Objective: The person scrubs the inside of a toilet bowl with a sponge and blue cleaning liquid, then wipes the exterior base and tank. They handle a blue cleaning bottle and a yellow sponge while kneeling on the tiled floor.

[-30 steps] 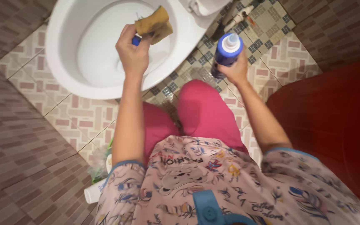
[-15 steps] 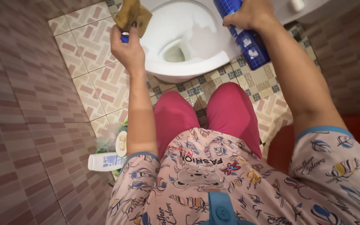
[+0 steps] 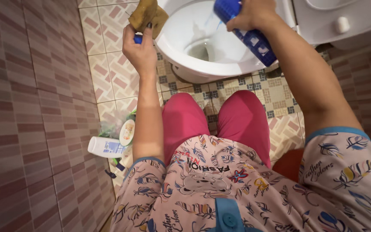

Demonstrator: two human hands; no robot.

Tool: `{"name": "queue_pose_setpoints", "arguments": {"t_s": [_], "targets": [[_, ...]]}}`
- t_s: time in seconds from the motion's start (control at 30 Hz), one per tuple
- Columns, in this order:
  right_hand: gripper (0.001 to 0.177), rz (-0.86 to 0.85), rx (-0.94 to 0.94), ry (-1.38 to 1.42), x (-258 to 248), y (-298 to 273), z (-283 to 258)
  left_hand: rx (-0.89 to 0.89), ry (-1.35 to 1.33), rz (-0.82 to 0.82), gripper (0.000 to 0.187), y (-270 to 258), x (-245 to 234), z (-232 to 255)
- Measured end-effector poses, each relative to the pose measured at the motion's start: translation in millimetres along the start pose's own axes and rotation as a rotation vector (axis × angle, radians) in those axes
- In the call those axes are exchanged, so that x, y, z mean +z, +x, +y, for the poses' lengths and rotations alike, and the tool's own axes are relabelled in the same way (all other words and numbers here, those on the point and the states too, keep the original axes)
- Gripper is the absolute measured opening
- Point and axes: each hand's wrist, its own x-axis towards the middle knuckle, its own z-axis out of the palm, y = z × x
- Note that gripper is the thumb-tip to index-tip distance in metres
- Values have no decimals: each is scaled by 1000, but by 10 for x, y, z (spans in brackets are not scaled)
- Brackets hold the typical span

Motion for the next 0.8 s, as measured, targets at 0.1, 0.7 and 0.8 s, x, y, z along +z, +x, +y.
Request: {"name": "queue_pose_setpoints", "arguments": {"t_s": [0.1,0.7,0.8], "targets": [[80,-5,-143,-99,-22,-20,-351,-7,-5,7,20,-7,-52,-30],[90,-391,96,-572,-652,-1601,702,62,-84,-78,19,17,534,-49],[90,-255,153,-559,-585,-1635,976,15,-111,-132,21,-30,750,28]]}}
